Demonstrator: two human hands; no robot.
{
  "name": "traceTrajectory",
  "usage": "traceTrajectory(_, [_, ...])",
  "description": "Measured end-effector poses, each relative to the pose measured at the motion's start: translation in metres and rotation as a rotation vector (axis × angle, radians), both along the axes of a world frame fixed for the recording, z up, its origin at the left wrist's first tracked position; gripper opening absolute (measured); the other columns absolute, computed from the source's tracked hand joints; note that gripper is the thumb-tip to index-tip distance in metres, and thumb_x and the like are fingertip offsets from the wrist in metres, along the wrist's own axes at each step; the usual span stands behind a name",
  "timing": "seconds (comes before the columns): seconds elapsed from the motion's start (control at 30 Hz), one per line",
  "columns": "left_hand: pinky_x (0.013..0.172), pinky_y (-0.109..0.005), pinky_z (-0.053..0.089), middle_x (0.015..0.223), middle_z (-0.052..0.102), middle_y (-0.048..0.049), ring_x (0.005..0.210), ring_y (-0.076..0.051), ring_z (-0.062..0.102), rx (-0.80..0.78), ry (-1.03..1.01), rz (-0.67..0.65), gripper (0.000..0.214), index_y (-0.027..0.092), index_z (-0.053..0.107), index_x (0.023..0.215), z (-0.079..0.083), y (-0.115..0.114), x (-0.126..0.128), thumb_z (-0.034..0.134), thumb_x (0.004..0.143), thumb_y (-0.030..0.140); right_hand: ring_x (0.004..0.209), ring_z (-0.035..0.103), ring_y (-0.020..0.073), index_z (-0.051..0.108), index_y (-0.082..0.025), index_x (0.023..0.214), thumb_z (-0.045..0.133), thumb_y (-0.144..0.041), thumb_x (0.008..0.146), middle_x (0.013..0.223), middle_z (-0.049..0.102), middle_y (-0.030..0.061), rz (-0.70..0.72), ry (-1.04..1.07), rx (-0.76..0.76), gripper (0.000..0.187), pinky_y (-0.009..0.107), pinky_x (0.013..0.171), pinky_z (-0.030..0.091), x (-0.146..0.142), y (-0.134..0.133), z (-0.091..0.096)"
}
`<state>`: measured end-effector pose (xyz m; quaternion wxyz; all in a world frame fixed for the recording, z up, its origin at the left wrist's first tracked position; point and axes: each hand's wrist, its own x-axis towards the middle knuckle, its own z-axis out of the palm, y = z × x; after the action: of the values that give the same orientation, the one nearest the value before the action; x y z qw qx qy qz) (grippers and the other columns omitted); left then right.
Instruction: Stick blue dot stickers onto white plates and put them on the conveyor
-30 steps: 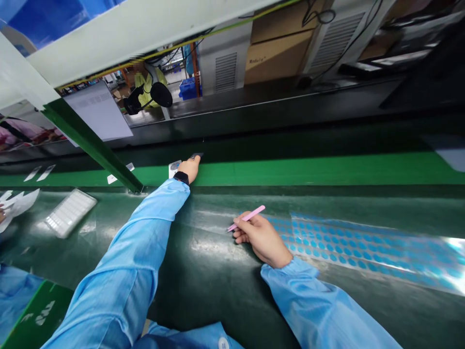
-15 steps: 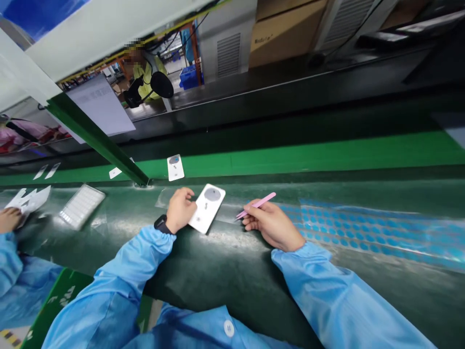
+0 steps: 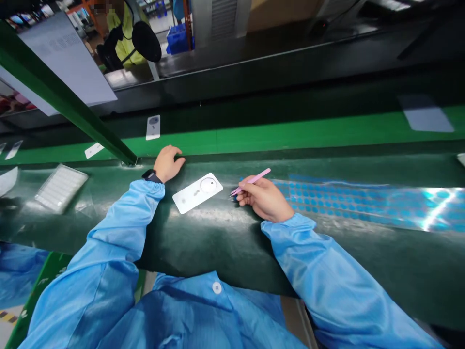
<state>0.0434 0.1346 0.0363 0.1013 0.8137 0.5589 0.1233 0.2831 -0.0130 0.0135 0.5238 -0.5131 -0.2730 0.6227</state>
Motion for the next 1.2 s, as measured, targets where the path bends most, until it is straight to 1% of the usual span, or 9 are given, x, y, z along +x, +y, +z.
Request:
traceTrajectory(0.07, [0.114, -0.046, 0.030, 0.131, 0.058, -0.0075, 0.135, -0.028, 0.039, -0.030, -0.010, -0.221, 0.041, 0.021, 0.062, 0.116, -0.006, -0.027, 0.004, 0.069, 0.077, 0.033, 0.041, 0.056, 0.0106, 0.057, -0.017, 0.064, 0.085, -0.035, 0.056, 0.050, 0.062, 0.0001, 0.014, 0.004, 0.005, 0.034, 0.020, 0.038, 0.049, 0.001, 0.000, -0.001])
traceTrajectory(0.13, [0.114, -0.053, 0.026, 0.141, 0.051, -0.0079, 0.141, -0.034, 0.029, -0.096, 0.020, -0.436, 0.059, 0.024, 0.059, 0.124, -0.013, -0.055, 0.007, 0.076, 0.071, 0.042, 0.041, 0.055, 0.0103, 0.057, -0.018, 0.063, 0.085, -0.038, 0.055, 0.049, 0.061, -0.0001, 0.022, 0.012, 0.012, 0.035, 0.020, 0.037, 0.048, 0.002, -0.001, -0.001])
traceTrajectory(0.2, [0.111, -0.059, 0.024, 0.145, 0.047, -0.0086, 0.143, -0.038, 0.022, -0.153, 0.070, -0.509, 0.063, 0.026, 0.058, 0.126, -0.019, -0.078, 0.010, 0.078, 0.069, 0.047, 0.042, 0.055, 0.0106, 0.057, -0.018, 0.062, 0.084, -0.039, 0.056, 0.049, 0.061, -0.0003, 0.015, 0.018, 0.021, 0.034, 0.020, 0.037, 0.048, 0.003, -0.002, 0.000])
traceTrajectory(0.33, [0.102, -0.058, 0.029, 0.133, 0.057, -0.0087, 0.138, -0.039, 0.025, -0.147, 0.099, -0.423, 0.047, 0.025, 0.067, 0.114, -0.023, -0.104, 0.011, 0.073, 0.075, 0.050, 0.043, 0.056, 0.0112, 0.058, -0.019, 0.063, 0.082, -0.039, 0.060, 0.051, 0.061, -0.0009, -0.014, -0.006, 0.077, 0.032, 0.021, 0.037, 0.047, 0.010, -0.002, 0.004])
traceTrajectory(0.47, [0.088, -0.048, 0.036, 0.122, 0.062, -0.0082, 0.120, -0.032, 0.042, -0.156, 0.094, -0.420, 0.032, 0.027, 0.067, 0.115, -0.021, -0.112, 0.010, 0.060, 0.088, 0.040, 0.045, 0.058, 0.0120, 0.058, -0.020, 0.067, 0.083, -0.040, 0.060, 0.054, 0.062, -0.0011, -0.108, -0.184, 0.152, 0.033, 0.022, 0.039, 0.048, 0.019, 0.002, 0.004])
traceTrajectory(0.57, [0.085, -0.045, 0.036, 0.119, 0.063, -0.0088, 0.111, -0.029, 0.044, -0.162, 0.087, -0.411, 0.033, 0.027, 0.066, 0.118, -0.022, -0.112, 0.011, 0.059, 0.089, 0.040, 0.044, 0.059, 0.0130, 0.057, -0.020, 0.067, 0.084, -0.042, 0.057, 0.051, 0.062, -0.0006, -0.128, -0.323, 0.111, 0.036, 0.023, 0.040, 0.049, 0.022, 0.008, -0.001])
traceTrajectory(0.8, [0.088, -0.048, 0.034, 0.141, 0.052, -0.0036, 0.119, -0.032, 0.034, -0.166, 0.116, -0.486, 0.036, 0.032, 0.060, 0.126, -0.028, -0.110, 0.017, 0.055, 0.090, 0.037, 0.042, 0.059, 0.0123, 0.058, -0.018, 0.070, 0.079, -0.033, 0.067, 0.052, 0.063, 0.0006, -0.030, -0.503, 0.045, 0.026, 0.021, 0.041, 0.048, 0.024, 0.012, -0.007])
traceTrajectory(0.93, [0.086, -0.048, 0.033, 0.138, 0.054, -0.0041, 0.117, -0.032, 0.035, -0.159, 0.115, -0.492, 0.037, 0.031, 0.059, 0.126, -0.029, -0.113, 0.020, 0.054, 0.090, 0.039, 0.041, 0.058, 0.0117, 0.058, -0.017, 0.069, 0.077, -0.027, 0.069, 0.051, 0.063, 0.0001, -0.036, -0.512, 0.033, 0.022, 0.020, 0.040, 0.047, 0.023, 0.012, -0.004])
traceTrajectory(1.2, [0.083, -0.046, 0.033, 0.123, 0.061, -0.0087, 0.112, -0.032, 0.038, -0.106, 0.071, -0.382, 0.047, 0.025, 0.063, 0.117, -0.029, -0.125, 0.031, 0.068, 0.079, 0.052, 0.040, 0.056, 0.0108, 0.061, -0.016, 0.066, 0.075, -0.026, 0.074, 0.050, 0.061, 0.0009, -0.038, -0.556, 0.013, 0.020, 0.020, 0.039, 0.046, 0.020, 0.014, -0.002])
